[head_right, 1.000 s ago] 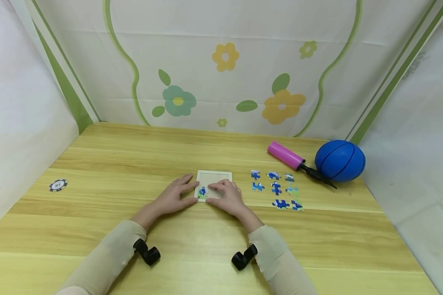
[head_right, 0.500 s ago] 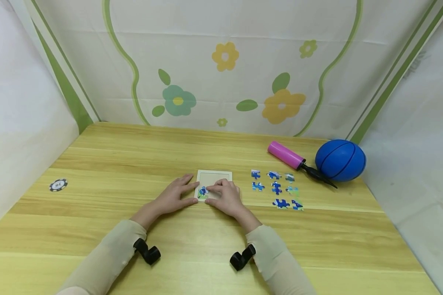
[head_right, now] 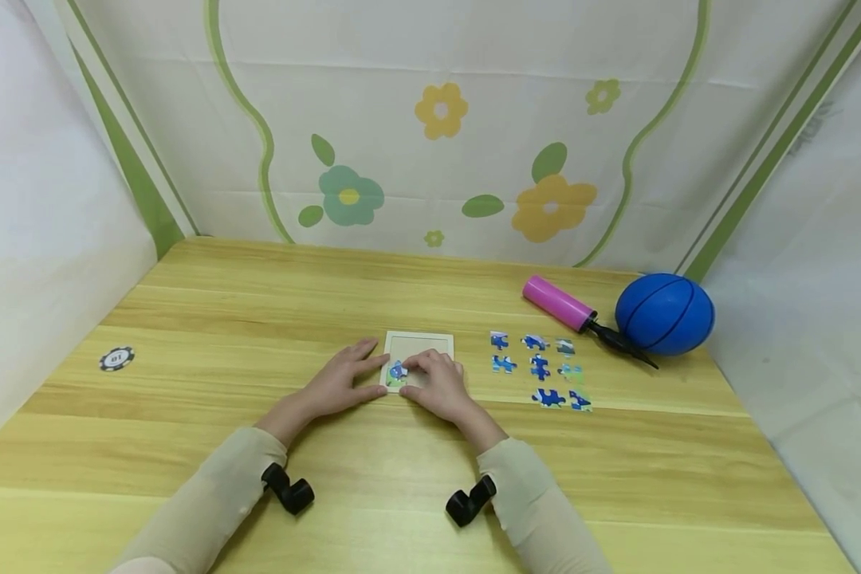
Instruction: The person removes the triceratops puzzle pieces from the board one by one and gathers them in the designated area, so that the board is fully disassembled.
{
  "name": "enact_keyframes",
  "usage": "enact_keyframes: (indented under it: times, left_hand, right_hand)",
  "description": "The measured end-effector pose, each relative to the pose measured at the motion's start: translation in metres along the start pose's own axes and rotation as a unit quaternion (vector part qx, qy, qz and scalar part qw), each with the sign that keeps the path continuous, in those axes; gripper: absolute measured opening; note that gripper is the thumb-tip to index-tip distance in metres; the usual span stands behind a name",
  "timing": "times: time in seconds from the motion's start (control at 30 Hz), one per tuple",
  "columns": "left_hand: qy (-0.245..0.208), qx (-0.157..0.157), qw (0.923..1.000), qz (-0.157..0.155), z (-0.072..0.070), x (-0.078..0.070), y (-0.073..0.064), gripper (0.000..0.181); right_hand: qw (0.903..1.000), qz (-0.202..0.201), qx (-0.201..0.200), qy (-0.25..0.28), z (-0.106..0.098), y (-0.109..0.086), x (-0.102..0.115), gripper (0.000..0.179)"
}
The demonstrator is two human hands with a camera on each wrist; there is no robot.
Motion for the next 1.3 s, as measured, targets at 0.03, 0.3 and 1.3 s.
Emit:
enact_keyframes:
  times: [0.03, 0.3, 1.3]
  left_hand:
    - [0.000, -0.001, 1.0000, 0.000, 0.000, 0.000, 0.000, 0.058]
    - [0.009, -0.003, 1.0000, -0.001, 0.001, 0.002, 0.001, 0.057]
    - [0.012, -0.002, 0.9999, 0.001, 0.003, 0.002, 0.000, 0.058]
  right_hand:
    - [1.0000, 0.000, 0.000, 0.006, 0.000, 0.000, 0.000, 0.030]
    - [0.9951, 0.013, 0.028, 0.093, 0.002, 0.003, 0.000, 0.027]
    - [0.9846, 0.053, 0.055, 0.157, -0.042, -0.011, -0.021, 0.028]
Point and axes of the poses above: each hand's wrist, its own y-axis towards the middle knuckle, its own z-axis out of the palm, x = y × z, the point moved 8 cm from there along y, towards the middle knuckle, and after that the axes turned 13 degrees about z, right-handed, at the moved point
